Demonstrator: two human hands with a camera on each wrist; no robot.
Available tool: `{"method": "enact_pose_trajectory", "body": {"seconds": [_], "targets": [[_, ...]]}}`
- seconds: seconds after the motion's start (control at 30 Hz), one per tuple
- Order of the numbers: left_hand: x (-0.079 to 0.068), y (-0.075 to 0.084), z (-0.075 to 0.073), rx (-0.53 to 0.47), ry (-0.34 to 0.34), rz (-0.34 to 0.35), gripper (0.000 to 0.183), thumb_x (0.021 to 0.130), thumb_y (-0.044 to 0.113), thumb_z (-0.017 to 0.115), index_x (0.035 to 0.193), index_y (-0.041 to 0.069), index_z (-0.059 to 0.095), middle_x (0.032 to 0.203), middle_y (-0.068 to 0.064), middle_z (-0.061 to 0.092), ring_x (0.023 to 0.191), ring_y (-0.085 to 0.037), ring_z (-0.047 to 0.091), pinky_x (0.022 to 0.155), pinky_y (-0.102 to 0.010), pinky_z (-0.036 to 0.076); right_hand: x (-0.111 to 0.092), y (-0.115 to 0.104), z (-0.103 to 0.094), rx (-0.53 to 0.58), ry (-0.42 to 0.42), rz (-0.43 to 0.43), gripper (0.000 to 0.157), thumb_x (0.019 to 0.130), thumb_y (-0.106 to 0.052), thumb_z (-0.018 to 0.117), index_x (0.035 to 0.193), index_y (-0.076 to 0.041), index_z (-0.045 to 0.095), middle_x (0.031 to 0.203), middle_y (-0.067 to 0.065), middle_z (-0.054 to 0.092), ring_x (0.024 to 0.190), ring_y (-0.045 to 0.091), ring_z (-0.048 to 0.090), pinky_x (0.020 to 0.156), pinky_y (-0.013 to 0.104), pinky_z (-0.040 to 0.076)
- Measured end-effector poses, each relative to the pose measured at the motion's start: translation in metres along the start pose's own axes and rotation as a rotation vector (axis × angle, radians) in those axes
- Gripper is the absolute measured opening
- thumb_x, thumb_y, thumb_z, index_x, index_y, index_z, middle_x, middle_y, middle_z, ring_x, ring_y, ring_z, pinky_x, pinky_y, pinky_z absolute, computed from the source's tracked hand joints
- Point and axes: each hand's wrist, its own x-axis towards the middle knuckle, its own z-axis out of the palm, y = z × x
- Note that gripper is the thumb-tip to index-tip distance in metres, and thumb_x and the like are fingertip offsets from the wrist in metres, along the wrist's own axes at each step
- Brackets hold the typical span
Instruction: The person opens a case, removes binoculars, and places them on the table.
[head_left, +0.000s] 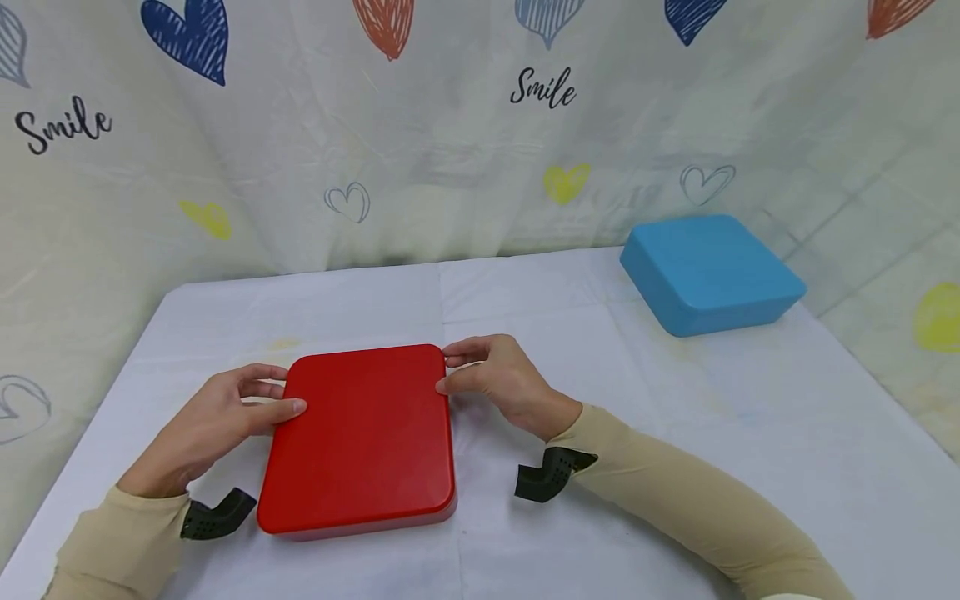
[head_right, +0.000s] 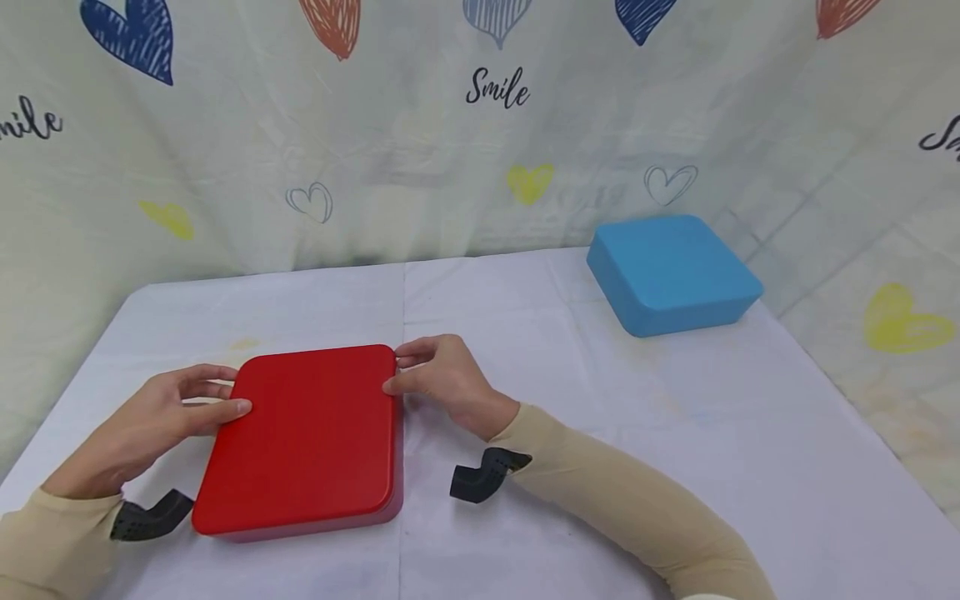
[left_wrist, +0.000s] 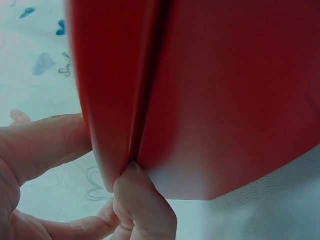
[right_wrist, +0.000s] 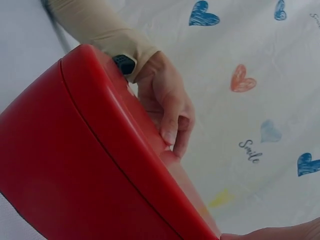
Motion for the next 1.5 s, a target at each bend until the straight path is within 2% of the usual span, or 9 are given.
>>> {"method": "enact_pose_trajectory", "body": {"seconds": [0.23, 0.47, 0.67, 0.83, 1.07, 1.5], "targets": [[0.002, -0.001, 0.001, -0.046, -0.009, 0.013, 0.079, 0.097, 0.042, 0.07, 0.153, 0.0, 0.034, 0.147, -0.025, 0.051, 0.1, -0.018, 0.072, 0.089, -0.035, 0.061, 0.002, 0.001, 0.005, 0.019, 0.019, 0.002, 0.043, 0.082, -0.004, 0.077, 0.124, -0.004, 0.069, 0.119, 0.01, 0.066, 0.107, 0.022, 0.064, 0.092, 0.035, 0.058], [0.003, -0.002, 0.003, -0.083, -0.024, 0.017, 0.08, 0.098, 0.04, 0.069, 0.155, -0.001, 0.032, 0.149, -0.026, 0.049, 0.103, -0.018, 0.07, 0.089, -0.033, 0.062, 0.005, 0.004, 0.008, 0.09, 0.025, 0.027, 0.042, 0.084, 0.0, 0.073, 0.125, -0.001, 0.066, 0.118, 0.01, 0.064, 0.104, 0.021, 0.064, 0.093, 0.033, 0.058], [0.003, -0.001, 0.004, -0.118, -0.016, 0.03, 0.076, 0.099, 0.038, 0.069, 0.153, -0.001, 0.034, 0.148, -0.024, 0.05, 0.105, -0.019, 0.07, 0.087, -0.028, 0.06, 0.002, 0.003, 0.011, 0.101, 0.057, 0.038, 0.044, 0.084, 0.0, 0.073, 0.128, -0.003, 0.066, 0.123, 0.011, 0.064, 0.108, 0.022, 0.064, 0.095, 0.035, 0.059], [0.004, -0.001, 0.005, -0.119, -0.015, 0.013, 0.078, 0.098, 0.041, 0.069, 0.155, 0.0, 0.033, 0.15, -0.023, 0.049, 0.106, -0.019, 0.069, 0.089, -0.029, 0.06, -0.001, 0.002, 0.013, 0.073, 0.084, 0.037, 0.045, 0.084, -0.001, 0.073, 0.129, -0.004, 0.066, 0.124, 0.012, 0.065, 0.109, 0.023, 0.065, 0.095, 0.037, 0.059], [0.004, -0.003, 0.004, -0.147, -0.014, 0.003, 0.081, 0.098, 0.04, 0.07, 0.156, 0.0, 0.031, 0.151, -0.024, 0.048, 0.107, -0.018, 0.069, 0.09, -0.029, 0.06, -0.003, 0.004, 0.016, 0.14, 0.09, 0.041, 0.043, 0.085, 0.001, 0.071, 0.128, -0.004, 0.067, 0.121, 0.013, 0.064, 0.107, 0.023, 0.064, 0.095, 0.038, 0.06], [0.009, -0.011, 0.004, -0.266, -0.057, 0.046, 0.073, 0.102, 0.027, 0.066, 0.155, -0.005, 0.028, 0.135, -0.014, 0.058, 0.103, -0.01, 0.069, 0.089, -0.025, 0.06, 0.0, 0.005, 0.013, 0.157, 0.069, 0.033, 0.044, 0.085, 0.003, 0.07, 0.129, -0.002, 0.065, 0.125, 0.013, 0.063, 0.112, 0.024, 0.061, 0.096, 0.036, 0.06]]}}
